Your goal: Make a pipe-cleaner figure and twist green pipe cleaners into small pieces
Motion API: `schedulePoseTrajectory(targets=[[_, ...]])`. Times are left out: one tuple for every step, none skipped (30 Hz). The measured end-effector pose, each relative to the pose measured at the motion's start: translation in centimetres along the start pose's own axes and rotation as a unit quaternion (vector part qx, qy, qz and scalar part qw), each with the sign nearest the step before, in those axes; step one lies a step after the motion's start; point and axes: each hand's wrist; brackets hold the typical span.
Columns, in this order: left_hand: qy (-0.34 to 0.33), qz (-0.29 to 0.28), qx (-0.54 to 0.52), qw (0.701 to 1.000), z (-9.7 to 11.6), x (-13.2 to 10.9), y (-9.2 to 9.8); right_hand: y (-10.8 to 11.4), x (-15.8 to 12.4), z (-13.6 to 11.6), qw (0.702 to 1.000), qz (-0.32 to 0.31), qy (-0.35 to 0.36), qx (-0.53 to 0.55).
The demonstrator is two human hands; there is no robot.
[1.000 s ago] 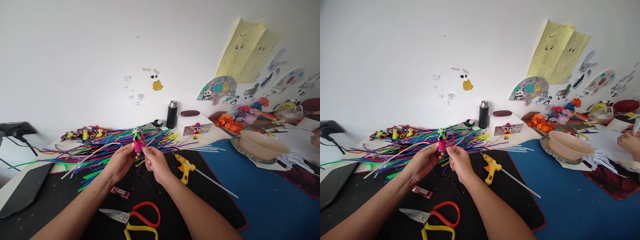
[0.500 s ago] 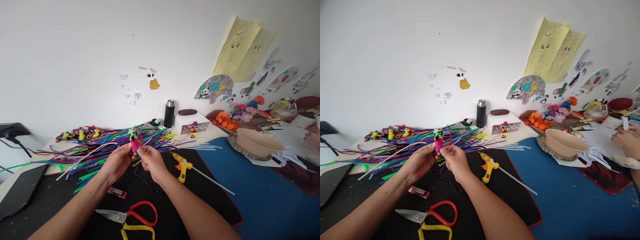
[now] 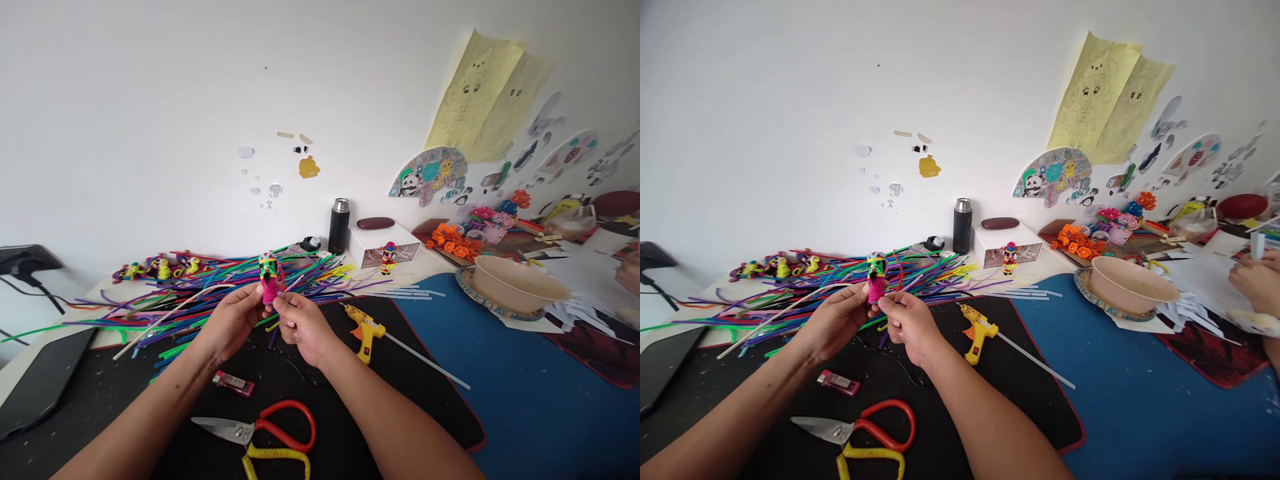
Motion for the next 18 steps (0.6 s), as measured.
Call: schedulePoseTrajectory(targets=[[-0.002,0.002,0.004,1.0,-0.02,-0.01,-0.04,0.0,-0.03,-0.01,1.0,-0.001,-0.003,0.002],[-0.004,0.005,0.006,1.0,-0.04,-0.03,-0.08,0.0,-0.04,0.0,1.0,-0.001,-0.007,0.002],[-0.006,0.009,0.008,1.0,-0.06,-0.04,-0.12,0.02,-0.03,0.02,1.0,0.0,-0.01,0.002],[-0.007,0.013,0.009,1.0,-0.05,-0.05,-0.16,0.04,-0.02,0.06,1.0,0.001,-0.011,0.0],[-0.008,0.015,0.011,1.0,-0.04,-0.05,-0.19,0.07,0.01,0.1,1.0,0.003,-0.012,-0.001],[-0.008,0.014,0.014,1.0,-0.01,-0.06,-0.21,0.1,0.04,0.14,1.0,0.004,-0.013,-0.003],[-0.009,0.013,0.018,1.0,0.03,-0.07,-0.21,0.12,0.07,0.16,1.0,0.004,-0.013,-0.005],[-0.009,0.012,0.02,1.0,0.07,-0.07,-0.2,0.14,0.1,0.18,1.0,0.003,-0.013,-0.006],[-0.009,0.011,0.022,1.0,0.1,-0.07,-0.17,0.14,0.12,0.18,1.0,0.004,-0.012,-0.006],[-0.01,0.012,0.024,1.0,0.14,-0.06,-0.12,0.13,0.14,0.17,1.0,0.004,-0.013,-0.007],[-0.01,0.013,0.026,1.0,0.17,-0.04,-0.07,0.11,0.15,0.15,1.0,0.005,-0.013,-0.008],[-0.01,0.012,0.03,0.999,0.2,-0.02,-0.01,0.09,0.15,0.15,1.0,0.006,-0.014,-0.008],[-0.01,0.011,0.036,0.999,0.24,0.01,0.04,0.08,0.14,0.14,1.0,0.008,-0.015,-0.008],[-0.01,0.009,0.043,0.999,0.29,0.03,0.07,0.06,0.12,0.15,1.0,0.01,-0.016,-0.008],[-0.011,0.007,0.049,0.999,0.34,0.04,0.08,0.05,0.1,0.17,1.0,0.011,-0.017,-0.008],[-0.013,0.006,0.055,0.998,0.4,0.04,0.07,0.05,0.09,0.2,1.0,0.011,-0.017,-0.009],[-0.014,0.006,0.058,0.998,0.45,0.03,0.05,0.05,0.08,0.23,1.0,0.01,-0.017,-0.009],[-0.016,0.007,0.059,0.998,0.5,0.0,0.01,0.05,0.07,0.25,1.0,0.008,-0.016,-0.009]])
Point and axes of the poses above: each hand's wrist, its own x-axis towards the middle knuckle, its own y-axis out of the back of the hand, z = x × y, and after that the axes turned 7 degrees about z, right-handed
